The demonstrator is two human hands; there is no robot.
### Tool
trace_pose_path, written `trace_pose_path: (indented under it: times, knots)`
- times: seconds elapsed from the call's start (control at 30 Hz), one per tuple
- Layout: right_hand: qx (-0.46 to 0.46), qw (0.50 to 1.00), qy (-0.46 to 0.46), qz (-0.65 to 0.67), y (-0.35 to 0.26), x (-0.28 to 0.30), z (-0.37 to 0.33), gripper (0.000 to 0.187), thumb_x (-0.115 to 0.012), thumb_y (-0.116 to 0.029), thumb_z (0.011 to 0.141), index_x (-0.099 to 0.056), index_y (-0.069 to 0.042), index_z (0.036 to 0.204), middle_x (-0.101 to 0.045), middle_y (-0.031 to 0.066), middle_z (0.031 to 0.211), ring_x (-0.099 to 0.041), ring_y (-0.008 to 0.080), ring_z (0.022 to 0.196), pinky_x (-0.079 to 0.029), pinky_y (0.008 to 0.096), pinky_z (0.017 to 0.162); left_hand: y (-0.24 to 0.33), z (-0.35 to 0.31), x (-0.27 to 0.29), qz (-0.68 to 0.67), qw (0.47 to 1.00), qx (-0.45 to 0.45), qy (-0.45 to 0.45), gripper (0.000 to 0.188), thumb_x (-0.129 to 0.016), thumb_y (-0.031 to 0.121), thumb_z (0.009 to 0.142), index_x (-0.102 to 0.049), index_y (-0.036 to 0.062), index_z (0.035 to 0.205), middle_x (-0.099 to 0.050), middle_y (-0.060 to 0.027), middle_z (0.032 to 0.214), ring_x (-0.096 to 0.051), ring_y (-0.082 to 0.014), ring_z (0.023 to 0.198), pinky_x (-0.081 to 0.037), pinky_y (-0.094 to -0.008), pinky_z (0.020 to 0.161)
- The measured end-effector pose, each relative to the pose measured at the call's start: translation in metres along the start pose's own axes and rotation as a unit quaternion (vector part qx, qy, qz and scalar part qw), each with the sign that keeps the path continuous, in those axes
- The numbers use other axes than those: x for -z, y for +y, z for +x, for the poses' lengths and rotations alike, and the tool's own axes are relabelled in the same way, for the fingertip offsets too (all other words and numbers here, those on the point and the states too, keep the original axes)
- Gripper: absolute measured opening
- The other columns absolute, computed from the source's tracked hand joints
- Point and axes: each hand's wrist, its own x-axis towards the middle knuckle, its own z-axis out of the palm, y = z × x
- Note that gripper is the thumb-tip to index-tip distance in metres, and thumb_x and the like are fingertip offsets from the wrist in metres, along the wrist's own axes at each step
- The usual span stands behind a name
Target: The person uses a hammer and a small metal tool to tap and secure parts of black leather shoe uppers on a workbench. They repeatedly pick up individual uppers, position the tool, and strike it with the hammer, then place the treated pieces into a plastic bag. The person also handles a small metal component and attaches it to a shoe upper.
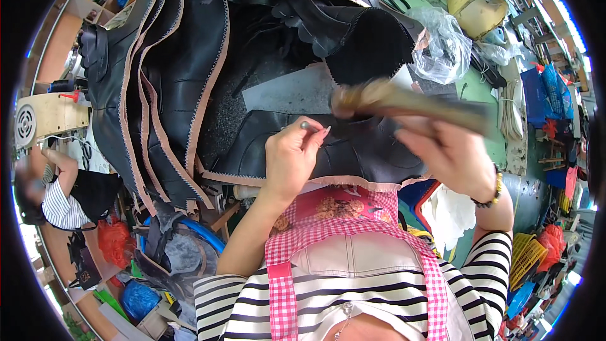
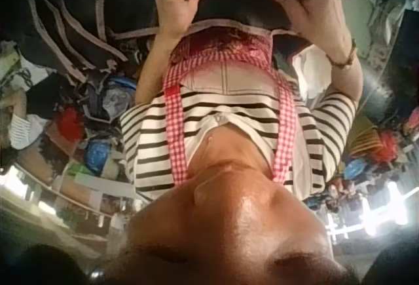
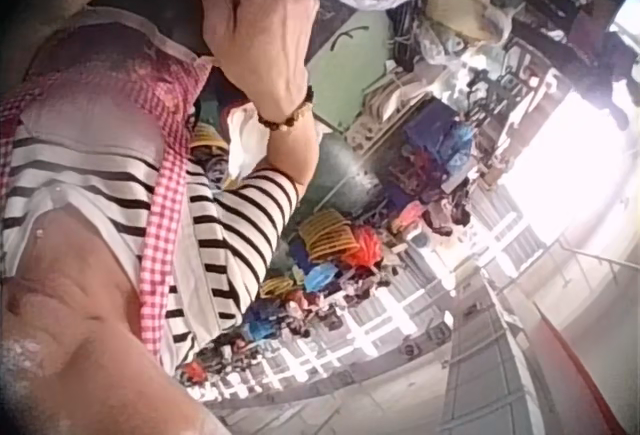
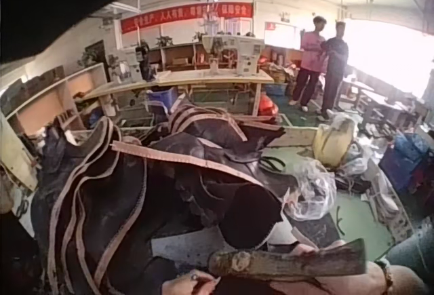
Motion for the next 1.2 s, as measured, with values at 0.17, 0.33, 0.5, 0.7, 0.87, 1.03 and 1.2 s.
trace_pose_path:
  times: [0.17, 0.33, 0.5, 0.7, 0.87, 1.03, 1.2]
  knots:
    - [0.014, 0.992, -0.114, -0.053, 0.006, -0.013, -0.002, 0.018, -0.061, -0.015, 0.085, -0.058, 0.001, 0.095, -0.056, 0.0182, 0.062, -0.057, 0.0355, 0.055, -0.047, 0.0407, 0.052, 0.008, 0.002, -0.004, 0.171, 0.971, -0.168, 0.021, 0.009, -0.066, 0.005, 0.082, -0.059, -0.0004, 0.084, -0.064, -0.0128, 0.072, -0.065, -0.0267, 0.064, -0.052, -0.0313, 0.057]
    - [-0.067, 0.991, -0.106, -0.056, 0.035, -0.025, -0.023, 0.020, -0.062, -0.017, 0.085, -0.055, 0.001, 0.084, -0.053, 0.0203, 0.057, -0.056, 0.0379, 0.055, -0.045, 0.0415, 0.051, 0.002, 0.004, 0.000, -0.144, 0.982, 0.125, 0.014, 0.010, -0.063, 0.006, 0.087, -0.060, -0.0041, 0.087, -0.067, -0.0087, 0.076, -0.066, -0.0118, 0.067, -0.053, -0.0231, 0.061]
    - [-0.101, 0.991, -0.090, -0.007, 0.018, -0.008, -0.018, 0.021, -0.062, -0.014, 0.085, -0.060, 0.004, 0.096, -0.057, 0.0225, 0.068, -0.058, 0.0378, 0.063, -0.046, 0.0400, 0.056, 0.001, 0.003, -0.005, -0.163, 0.979, 0.120, 0.021, 0.012, -0.065, 0.008, 0.086, -0.061, -0.0032, 0.085, -0.068, -0.0089, 0.073, -0.066, -0.0105, 0.065, -0.053, -0.0234, 0.059]
    - [0.046, 0.998, 0.021, -0.030, -0.022, 0.025, -0.002, 0.025, -0.060, -0.011, 0.086, -0.061, 0.000, 0.108, -0.064, 0.0140, 0.091, -0.063, 0.0245, 0.083, -0.049, 0.0349, 0.076, 0.011, -0.001, -0.006, 0.078, 0.994, -0.054, 0.052, 0.008, -0.066, 0.007, 0.083, -0.061, 0.0015, 0.084, -0.063, -0.0115, 0.066, -0.064, -0.0241, 0.057, -0.049, -0.0308, 0.053]
    - [-0.007, 0.995, -0.077, -0.070, 0.028, -0.011, -0.015, 0.025, -0.061, -0.016, 0.084, -0.061, -0.007, 0.107, -0.059, 0.0187, 0.065, -0.059, 0.0359, 0.059, -0.048, 0.0418, 0.055, 0.006, -0.008, -0.008, 0.091, 0.996, 0.003, 0.015, 0.009, -0.063, 0.006, 0.086, -0.056, 0.0003, 0.086, -0.066, -0.0087, 0.077, -0.066, -0.0147, 0.068, -0.051, -0.0250, 0.060]
    - [-0.072, 0.991, -0.086, -0.078, 0.051, -0.024, -0.038, 0.022, -0.061, -0.021, 0.085, -0.055, 0.001, 0.085, -0.055, 0.0207, 0.059, -0.057, 0.0387, 0.057, -0.046, 0.0440, 0.056, 0.016, 0.006, -0.006, -0.138, 0.986, 0.090, -0.009, 0.011, -0.061, 0.008, 0.090, -0.057, -0.0015, 0.088, -0.065, -0.0071, 0.073, -0.065, -0.0109, 0.069, -0.053, -0.0226, 0.063]
    - [-0.093, 0.988, -0.107, -0.067, 0.050, -0.027, -0.036, 0.026, -0.063, -0.022, 0.084, -0.050, 0.002, 0.081, -0.055, 0.0213, 0.058, -0.057, 0.0393, 0.057, -0.045, 0.0451, 0.055, 0.014, 0.010, -0.017, -0.122, 0.987, 0.101, -0.023, 0.011, -0.063, 0.008, 0.088, -0.058, -0.0024, 0.090, -0.066, -0.0079, 0.075, -0.065, -0.0108, 0.068, -0.053, -0.0222, 0.063]
